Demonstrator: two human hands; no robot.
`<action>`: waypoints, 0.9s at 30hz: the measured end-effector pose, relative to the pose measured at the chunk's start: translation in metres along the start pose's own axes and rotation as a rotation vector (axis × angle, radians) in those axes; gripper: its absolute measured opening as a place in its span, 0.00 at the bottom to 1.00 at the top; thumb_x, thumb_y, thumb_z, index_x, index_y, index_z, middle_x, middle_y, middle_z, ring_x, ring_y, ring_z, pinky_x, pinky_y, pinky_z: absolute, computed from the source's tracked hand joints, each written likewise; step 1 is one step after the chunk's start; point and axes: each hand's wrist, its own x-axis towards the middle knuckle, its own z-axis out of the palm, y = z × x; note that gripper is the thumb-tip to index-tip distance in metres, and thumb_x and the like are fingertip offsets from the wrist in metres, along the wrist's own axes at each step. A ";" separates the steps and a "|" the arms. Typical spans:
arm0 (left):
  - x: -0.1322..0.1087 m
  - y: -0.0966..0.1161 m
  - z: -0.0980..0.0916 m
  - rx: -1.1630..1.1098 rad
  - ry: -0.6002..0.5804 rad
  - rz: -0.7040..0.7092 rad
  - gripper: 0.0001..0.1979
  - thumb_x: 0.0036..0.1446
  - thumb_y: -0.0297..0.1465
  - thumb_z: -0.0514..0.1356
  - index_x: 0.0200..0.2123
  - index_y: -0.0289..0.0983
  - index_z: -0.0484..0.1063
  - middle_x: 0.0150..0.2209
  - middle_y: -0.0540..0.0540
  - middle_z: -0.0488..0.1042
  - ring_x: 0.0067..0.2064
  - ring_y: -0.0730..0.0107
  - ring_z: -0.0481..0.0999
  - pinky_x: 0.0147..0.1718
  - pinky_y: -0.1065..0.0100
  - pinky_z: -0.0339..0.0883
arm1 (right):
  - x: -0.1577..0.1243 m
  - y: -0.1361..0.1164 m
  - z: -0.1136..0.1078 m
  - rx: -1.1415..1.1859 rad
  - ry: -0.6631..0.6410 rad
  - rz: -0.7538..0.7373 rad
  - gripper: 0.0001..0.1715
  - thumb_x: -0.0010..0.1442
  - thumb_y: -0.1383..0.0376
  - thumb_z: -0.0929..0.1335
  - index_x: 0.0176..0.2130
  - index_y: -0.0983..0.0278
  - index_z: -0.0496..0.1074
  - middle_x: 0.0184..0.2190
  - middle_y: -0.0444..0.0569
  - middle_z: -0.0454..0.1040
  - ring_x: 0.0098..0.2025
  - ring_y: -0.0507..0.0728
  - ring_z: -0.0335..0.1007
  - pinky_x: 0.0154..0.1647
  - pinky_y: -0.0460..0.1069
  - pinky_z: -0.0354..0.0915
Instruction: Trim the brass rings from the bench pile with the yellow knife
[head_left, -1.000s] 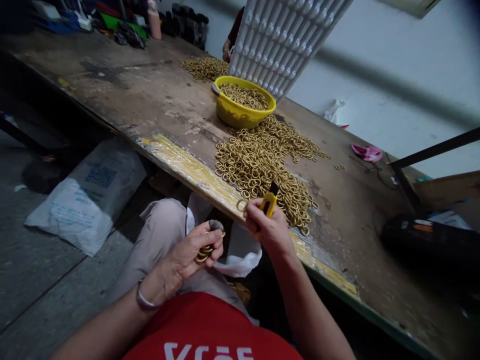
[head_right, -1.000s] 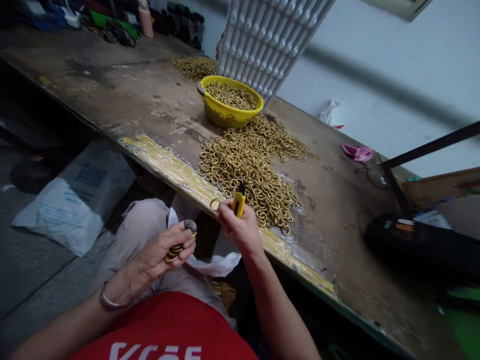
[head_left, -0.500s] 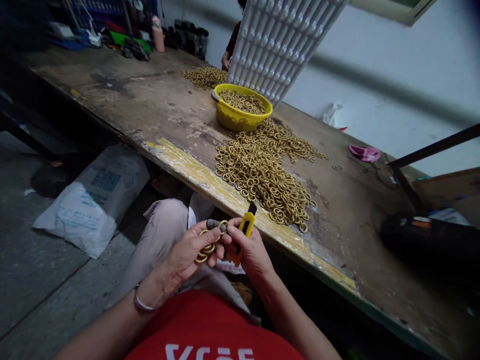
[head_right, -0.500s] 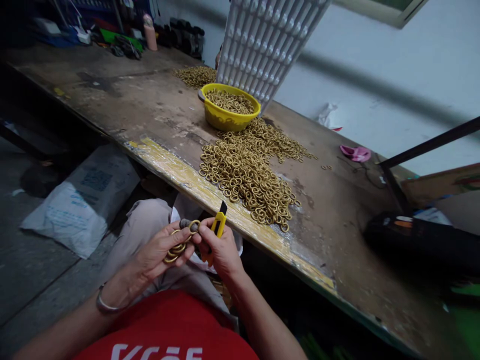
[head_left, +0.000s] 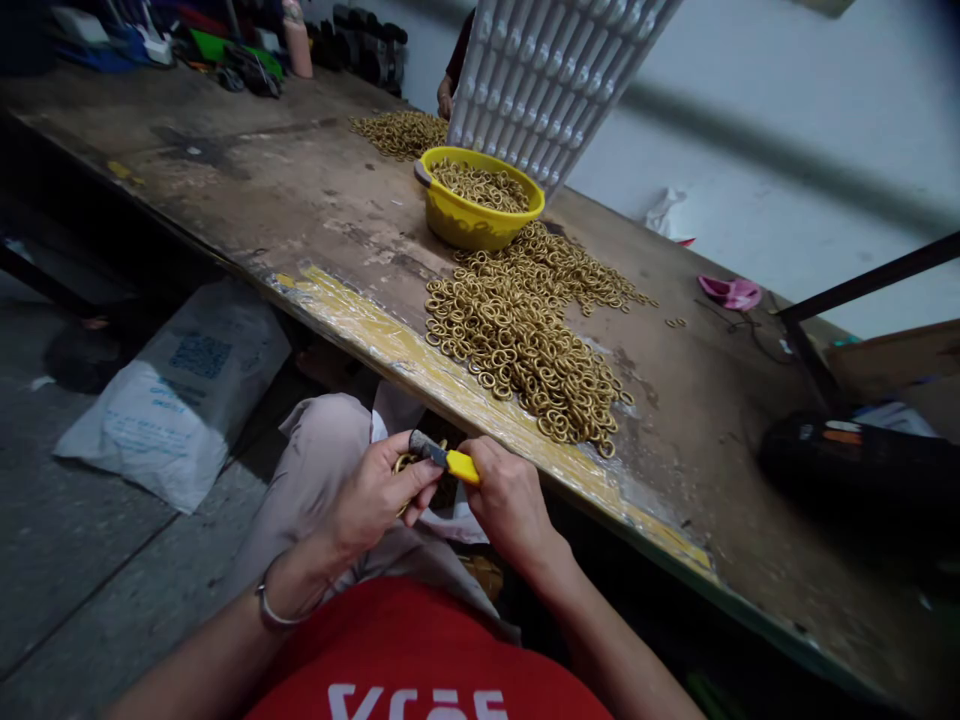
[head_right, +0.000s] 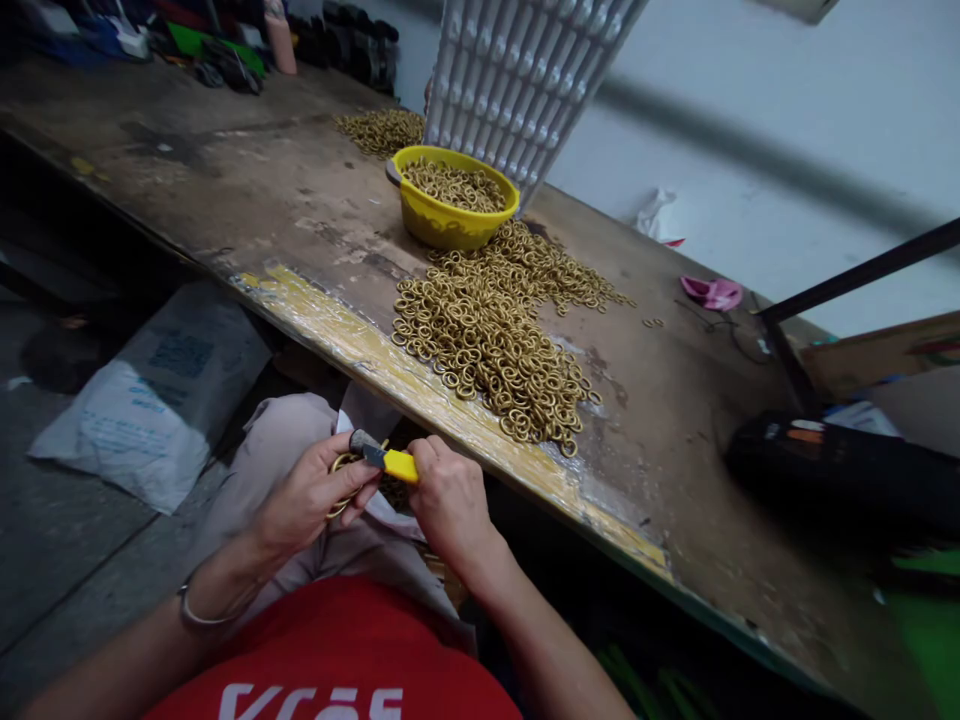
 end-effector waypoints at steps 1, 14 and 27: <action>-0.001 0.002 -0.001 0.032 -0.005 0.008 0.13 0.57 0.39 0.61 0.29 0.36 0.65 0.18 0.55 0.65 0.16 0.82 0.58 0.15 0.78 0.51 | 0.002 0.002 0.001 -0.011 -0.014 0.000 0.13 0.57 0.76 0.63 0.38 0.63 0.71 0.33 0.48 0.75 0.32 0.55 0.71 0.31 0.46 0.57; 0.029 -0.025 -0.008 0.849 0.134 0.263 0.06 0.56 0.31 0.62 0.30 0.38 0.66 0.28 0.49 0.71 0.31 0.67 0.69 0.31 0.67 0.62 | 0.023 0.083 -0.003 -0.131 0.198 0.206 0.16 0.56 0.74 0.63 0.43 0.65 0.73 0.36 0.50 0.75 0.37 0.57 0.70 0.36 0.48 0.58; 0.037 -0.051 -0.026 1.223 0.085 0.263 0.05 0.59 0.28 0.60 0.32 0.38 0.65 0.30 0.48 0.71 0.34 0.63 0.73 0.35 0.63 0.68 | 0.056 0.083 -0.004 0.123 0.200 0.281 0.09 0.58 0.65 0.64 0.28 0.65 0.69 0.26 0.46 0.68 0.27 0.52 0.60 0.28 0.47 0.52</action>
